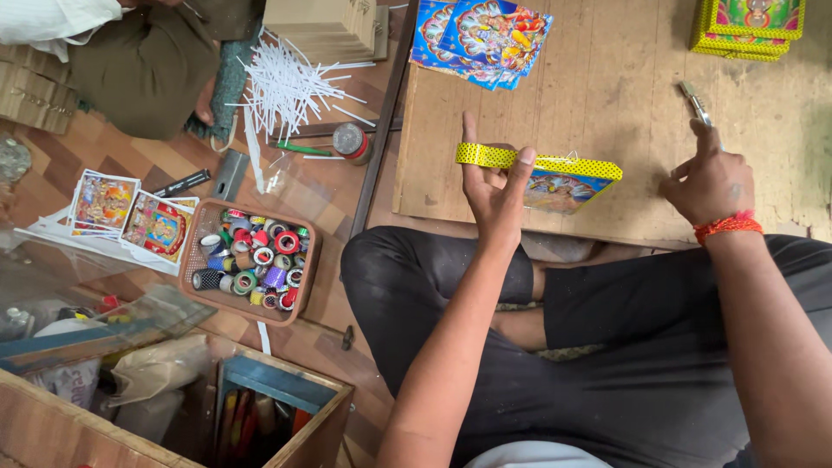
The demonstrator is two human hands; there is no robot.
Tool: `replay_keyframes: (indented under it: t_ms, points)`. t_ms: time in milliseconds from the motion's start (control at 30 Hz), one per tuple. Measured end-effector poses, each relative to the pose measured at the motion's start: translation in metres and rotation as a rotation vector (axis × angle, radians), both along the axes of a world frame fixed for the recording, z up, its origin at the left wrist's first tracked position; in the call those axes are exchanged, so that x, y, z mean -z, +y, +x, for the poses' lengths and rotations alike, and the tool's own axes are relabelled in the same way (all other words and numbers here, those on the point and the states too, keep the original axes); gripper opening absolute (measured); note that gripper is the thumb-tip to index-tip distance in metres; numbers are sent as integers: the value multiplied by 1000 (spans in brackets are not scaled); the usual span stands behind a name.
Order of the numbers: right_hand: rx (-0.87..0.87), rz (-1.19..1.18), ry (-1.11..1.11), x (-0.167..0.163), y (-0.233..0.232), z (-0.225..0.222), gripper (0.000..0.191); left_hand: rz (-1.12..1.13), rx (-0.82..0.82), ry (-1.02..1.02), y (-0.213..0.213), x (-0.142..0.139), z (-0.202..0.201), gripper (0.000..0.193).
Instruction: The person wraps small printed cards with yellow patterned tape, smoothing the tape along the edges and folding it over the sides. They handle each card individually, applying tape to the front and edges, then placing the finished cards into a stack.
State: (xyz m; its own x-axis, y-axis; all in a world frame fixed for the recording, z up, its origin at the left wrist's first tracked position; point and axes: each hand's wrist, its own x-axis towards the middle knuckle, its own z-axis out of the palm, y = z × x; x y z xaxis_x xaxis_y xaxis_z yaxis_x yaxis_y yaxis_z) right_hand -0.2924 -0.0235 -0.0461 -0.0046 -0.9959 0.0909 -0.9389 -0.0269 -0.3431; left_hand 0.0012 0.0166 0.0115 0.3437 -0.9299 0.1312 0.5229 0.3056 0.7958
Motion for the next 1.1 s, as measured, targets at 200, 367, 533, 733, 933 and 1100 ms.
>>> replay_keyframes:
  t_ms: [200,367,533,733,933,1100]
  points:
    - [224,120,-1206,-29,-1,9,48,-4,0,-20,1,-3,1,100]
    - [-148,-19,-1719,-89,30,53,24,-11,0,-6,3,1,-1,100]
    - [-301,-180,-1162,-131,51,119,29,-33,-10,-19,2,1,0,100]
    - [-348,-230,-1054,-136,55,137,26,-34,14,1,4,-1,1,99]
    - [-372,-237,-1002,-132,56,136,25,-32,9,-12,4,-1,1,98]
    - [-389,-256,-925,-137,57,139,26,-45,10,-8,5,-1,2,99]
